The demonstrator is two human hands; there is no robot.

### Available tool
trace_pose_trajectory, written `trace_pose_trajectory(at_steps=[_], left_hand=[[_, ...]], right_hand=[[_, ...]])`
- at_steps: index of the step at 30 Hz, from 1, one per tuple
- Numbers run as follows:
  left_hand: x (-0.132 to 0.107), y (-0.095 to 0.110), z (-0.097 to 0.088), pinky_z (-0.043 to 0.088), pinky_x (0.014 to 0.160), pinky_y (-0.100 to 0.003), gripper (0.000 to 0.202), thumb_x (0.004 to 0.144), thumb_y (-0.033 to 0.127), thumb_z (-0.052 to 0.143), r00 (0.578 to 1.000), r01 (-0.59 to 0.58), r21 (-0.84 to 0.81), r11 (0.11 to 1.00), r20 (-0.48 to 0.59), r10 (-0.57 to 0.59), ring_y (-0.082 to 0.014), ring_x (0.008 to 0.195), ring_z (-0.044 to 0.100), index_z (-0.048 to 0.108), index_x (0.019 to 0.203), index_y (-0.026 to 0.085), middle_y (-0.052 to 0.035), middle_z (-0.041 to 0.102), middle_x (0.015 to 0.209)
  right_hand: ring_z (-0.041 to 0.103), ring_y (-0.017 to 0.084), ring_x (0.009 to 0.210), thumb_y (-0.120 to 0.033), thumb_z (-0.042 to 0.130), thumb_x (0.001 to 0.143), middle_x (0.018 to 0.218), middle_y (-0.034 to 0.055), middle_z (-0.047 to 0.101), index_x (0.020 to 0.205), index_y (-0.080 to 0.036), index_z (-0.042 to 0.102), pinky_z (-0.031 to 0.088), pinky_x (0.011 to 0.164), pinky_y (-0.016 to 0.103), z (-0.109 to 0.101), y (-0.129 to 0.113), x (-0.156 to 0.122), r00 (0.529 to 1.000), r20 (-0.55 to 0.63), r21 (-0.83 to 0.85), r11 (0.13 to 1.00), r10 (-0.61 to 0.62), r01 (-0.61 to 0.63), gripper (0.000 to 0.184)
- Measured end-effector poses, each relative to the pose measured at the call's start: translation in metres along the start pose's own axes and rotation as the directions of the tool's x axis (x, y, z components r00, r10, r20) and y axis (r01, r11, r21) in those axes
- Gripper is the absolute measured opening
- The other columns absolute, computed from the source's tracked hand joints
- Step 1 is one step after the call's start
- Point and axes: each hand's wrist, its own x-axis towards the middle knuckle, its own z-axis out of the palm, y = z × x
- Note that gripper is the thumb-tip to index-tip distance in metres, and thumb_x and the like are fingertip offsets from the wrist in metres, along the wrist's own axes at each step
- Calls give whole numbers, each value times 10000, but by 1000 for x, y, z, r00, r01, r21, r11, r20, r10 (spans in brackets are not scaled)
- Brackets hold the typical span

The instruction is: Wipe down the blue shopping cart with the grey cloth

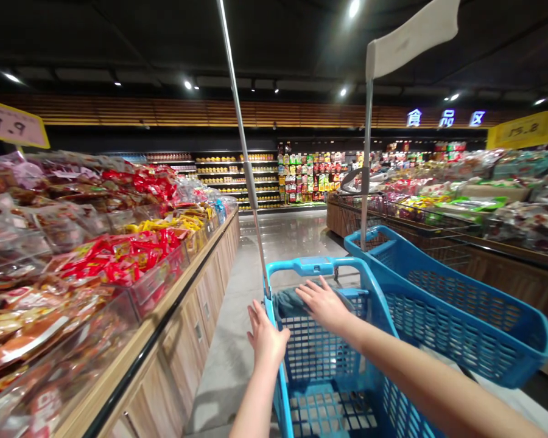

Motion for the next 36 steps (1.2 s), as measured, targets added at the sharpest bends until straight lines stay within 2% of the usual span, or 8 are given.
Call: trace_pose_trajectory(at_steps=[2, 5, 8, 13, 20, 27, 30, 36], left_hand=[[1, 1, 1, 246, 1134, -536, 1061, 732, 238, 634, 1000, 12, 6, 1000, 4, -12, -290, 1482, 102, -75, 1515, 141, -237, 50, 1600], [1, 5, 6, 229, 1142, -538, 1061, 733, 234, 632, 1000, 25, -9, 1000, 20, -25, -287, 1481, 113, -80, 1515, 143, -234, 42, 1602], [-1, 12, 12, 212, 1149, -546, 1053, 735, 211, 622, 999, -5, -44, 999, 39, 7, -279, 1482, 113, -82, 1514, 131, -223, 58, 1604], [-2, 17, 16, 195, 1167, -514, 1078, 729, 188, 634, 999, -18, -72, 997, 33, 21, -259, 1480, 136, -104, 1514, 152, -202, 97, 1606], [3, 8, 16, 205, 1164, -511, 1078, 734, 176, 625, 1000, -9, -81, 997, 1, 9, -262, 1466, 200, -116, 1516, 174, -194, 125, 1604], [11, -4, 7, 247, 1134, -543, 1072, 726, 203, 635, 999, 13, -63, 998, -40, -15, -282, 1467, 189, -85, 1518, 166, -215, 100, 1602], [17, -10, 2, 253, 1126, -559, 1055, 728, 232, 631, 998, 13, -30, 999, -53, -14, -297, 1473, 153, -61, 1517, 131, -235, 78, 1598], [31, -17, -4, 224, 1140, -540, 1066, 729, 244, 635, 996, 66, -6, 998, -53, -66, -272, 1485, 71, -74, 1519, 141, -242, 50, 1598]], right_hand=[[361, 309, 1377, -317, 508, 920, 1423, 86, 518, 1398, -255, 479, 98, 1146, 603, -2, 31, -27, 995, -15, -69, 993, 98, -99, 483], [314, 355, 1397, -389, 524, 915, 1472, 100, 457, 1377, -275, 514, 174, 1113, 612, -5, 69, -60, 969, 0, -159, 957, 247, -244, 476], [336, 361, 1381, -398, 489, 930, 1475, 91, 455, 1385, -287, 507, 249, 1084, 580, -5, 79, -68, 941, 22, -179, 927, 338, -329, 469], [426, 332, 1312, -458, 405, 961, 1374, 91, 565, 1353, -237, 535, 253, 1085, 541, 0, 38, -31, 942, 34, -70, 941, 333, -330, 468], [518, 275, 1221, -388, 515, 919, 1232, 83, 662, 1282, -202, 570, 331, 1053, 416, 2, -25, 31, 981, 24, 67, 979, 192, -193, 411], [446, 303, 1306, -358, 486, 928, 1422, 102, 515, 1434, -196, 417, 340, 1073, 483, 12, -56, 68, 998, 42, 94, 995, -48, 44, 536], [437, 333, 1311, -372, 521, 919, 1464, 99, 465, 1449, -267, 399, 297, 1089, 549, 17, -33, 57, 998, 40, 27, 998, -57, 56, 554], [456, 300, 1315, -297, 519, 911, 1427, 110, 509, 1400, -217, 475, 269, 1127, 516, 19, 60, 5, 995, 57, -65, 995, 78, -75, 498]])
